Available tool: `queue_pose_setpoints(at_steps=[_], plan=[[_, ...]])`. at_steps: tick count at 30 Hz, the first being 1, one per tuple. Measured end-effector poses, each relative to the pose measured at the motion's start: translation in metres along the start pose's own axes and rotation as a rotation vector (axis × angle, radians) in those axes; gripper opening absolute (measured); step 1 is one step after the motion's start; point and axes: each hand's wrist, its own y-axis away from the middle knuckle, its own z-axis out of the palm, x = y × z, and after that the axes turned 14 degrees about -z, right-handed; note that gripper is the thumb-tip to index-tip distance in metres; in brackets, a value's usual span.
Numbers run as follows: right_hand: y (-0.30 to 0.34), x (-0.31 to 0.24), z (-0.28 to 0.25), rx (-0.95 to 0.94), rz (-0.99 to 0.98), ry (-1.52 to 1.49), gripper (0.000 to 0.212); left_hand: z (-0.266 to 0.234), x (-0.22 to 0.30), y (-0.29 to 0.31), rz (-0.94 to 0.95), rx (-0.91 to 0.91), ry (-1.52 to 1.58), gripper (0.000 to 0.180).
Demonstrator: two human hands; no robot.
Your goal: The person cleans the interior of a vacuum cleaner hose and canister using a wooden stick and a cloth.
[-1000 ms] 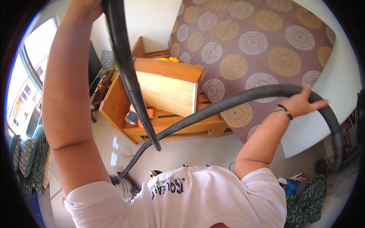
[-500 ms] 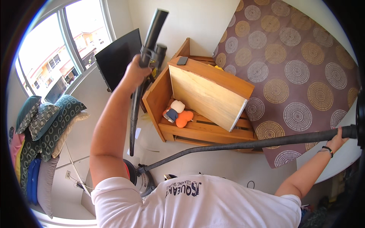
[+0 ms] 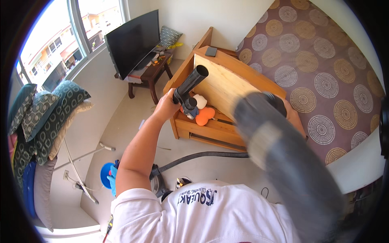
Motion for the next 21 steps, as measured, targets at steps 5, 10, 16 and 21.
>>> queue_pose_setpoints(at_steps=[5, 10, 16, 21], plan=[[-0.041, 0.063, 0.045, -0.135, 0.045, 0.042, 0.059, -0.023, -0.031, 0.005, -0.146, 0.025, -0.012, 0.028], [-0.067, 0.028, 0.096, -0.38, 0.396, -1.043, 0.053, -0.055, -0.08, 0.03, -0.389, 0.115, -0.04, 0.031], [-0.084, 0.004, 0.198, -0.729, 0.35, -1.396, 0.057, -0.061, -0.106, 0.064, -0.496, 0.15, 0.024, 0.034], [-0.097, -0.018, 0.21, -1.04, 0.265, -1.257, 0.077, -0.05, -0.137, 0.082, -0.42, 0.17, 0.023, 0.035]])
